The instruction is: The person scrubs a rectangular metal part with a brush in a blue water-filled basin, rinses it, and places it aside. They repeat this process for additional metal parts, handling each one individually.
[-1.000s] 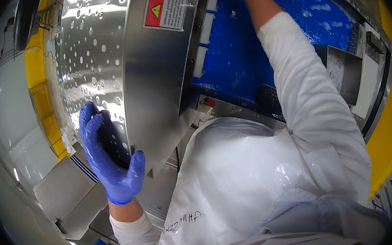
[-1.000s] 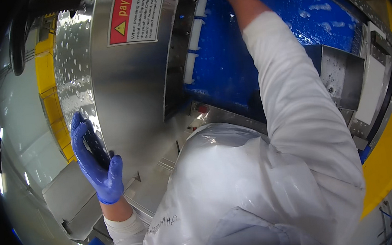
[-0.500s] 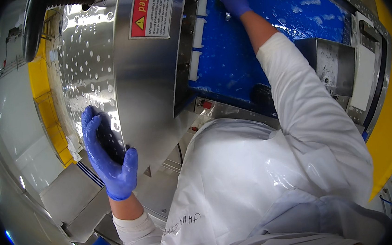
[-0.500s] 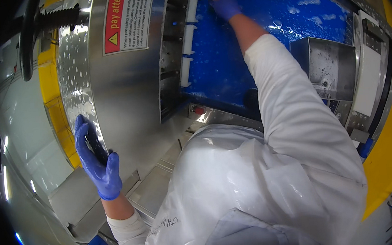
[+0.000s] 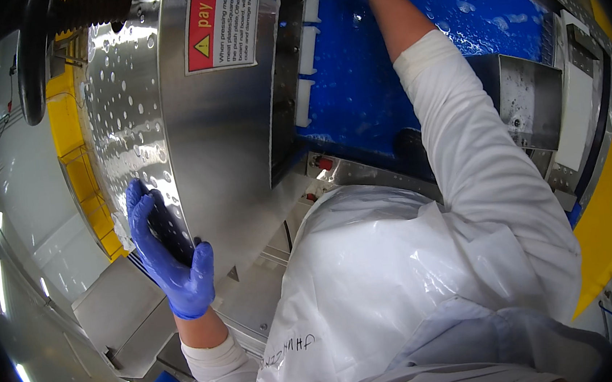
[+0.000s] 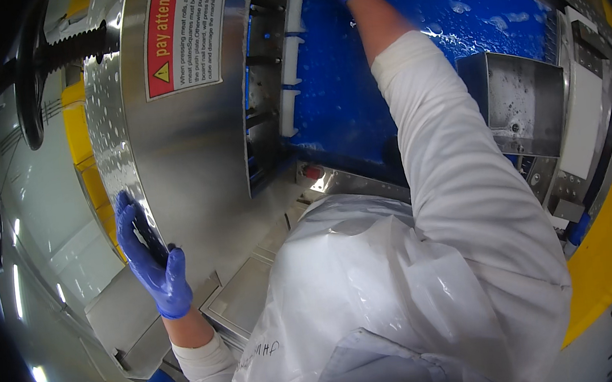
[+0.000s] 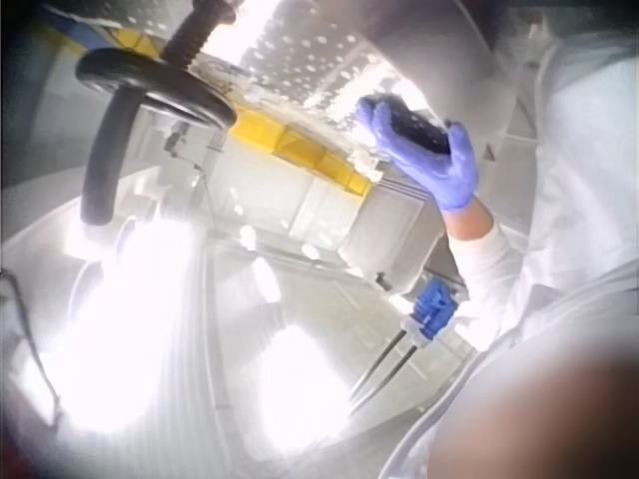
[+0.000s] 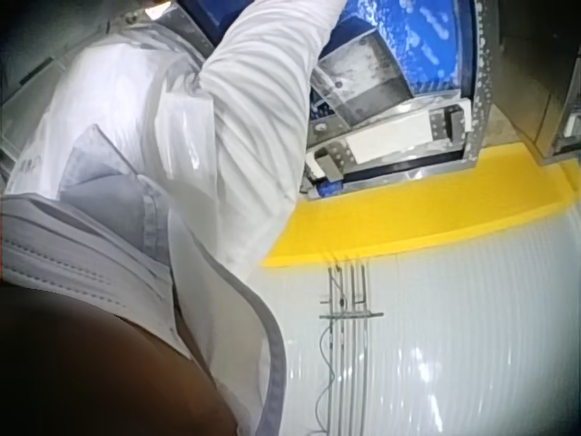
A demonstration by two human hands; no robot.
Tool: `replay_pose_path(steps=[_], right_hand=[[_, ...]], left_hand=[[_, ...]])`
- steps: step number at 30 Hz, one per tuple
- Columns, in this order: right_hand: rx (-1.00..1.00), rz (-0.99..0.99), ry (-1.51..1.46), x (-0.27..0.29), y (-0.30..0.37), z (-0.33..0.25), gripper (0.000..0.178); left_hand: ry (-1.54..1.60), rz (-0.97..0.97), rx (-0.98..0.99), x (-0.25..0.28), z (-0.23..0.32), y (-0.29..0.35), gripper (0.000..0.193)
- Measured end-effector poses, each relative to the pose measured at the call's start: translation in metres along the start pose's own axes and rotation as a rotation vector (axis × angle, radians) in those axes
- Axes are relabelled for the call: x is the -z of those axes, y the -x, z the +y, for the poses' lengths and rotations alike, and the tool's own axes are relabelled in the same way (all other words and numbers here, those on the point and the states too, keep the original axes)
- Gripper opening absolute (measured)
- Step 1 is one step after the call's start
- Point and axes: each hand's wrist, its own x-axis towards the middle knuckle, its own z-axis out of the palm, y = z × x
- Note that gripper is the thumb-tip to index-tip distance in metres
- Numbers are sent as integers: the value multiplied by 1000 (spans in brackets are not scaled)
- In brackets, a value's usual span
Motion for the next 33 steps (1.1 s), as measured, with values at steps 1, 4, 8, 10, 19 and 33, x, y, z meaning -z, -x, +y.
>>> replay_pose_path(steps=[1, 4, 8, 10, 19, 33], right_hand=[[-21, -23, 75, -2, -9, 0, 32], [-121, -50, 172, -3, -33, -28, 27], [-153, -22, -45, -12, -12, -57, 25], [-130, -4, -91, -8, -8, -56, 25], [357, -71, 445, 16, 33, -76, 19], [330, -398, 640, 25, 44, -106, 27]], left_hand=[[-5, 0, 1, 0, -1, -1, 78], [-25, 2, 15, -3, 1, -4, 80], [-52, 22, 50, -1, 0, 2, 84], [-43, 22, 46, -2, 0, 1, 84], [-12, 14, 21, -2, 1, -1, 83], [129, 24, -1, -4, -4, 1, 79]])
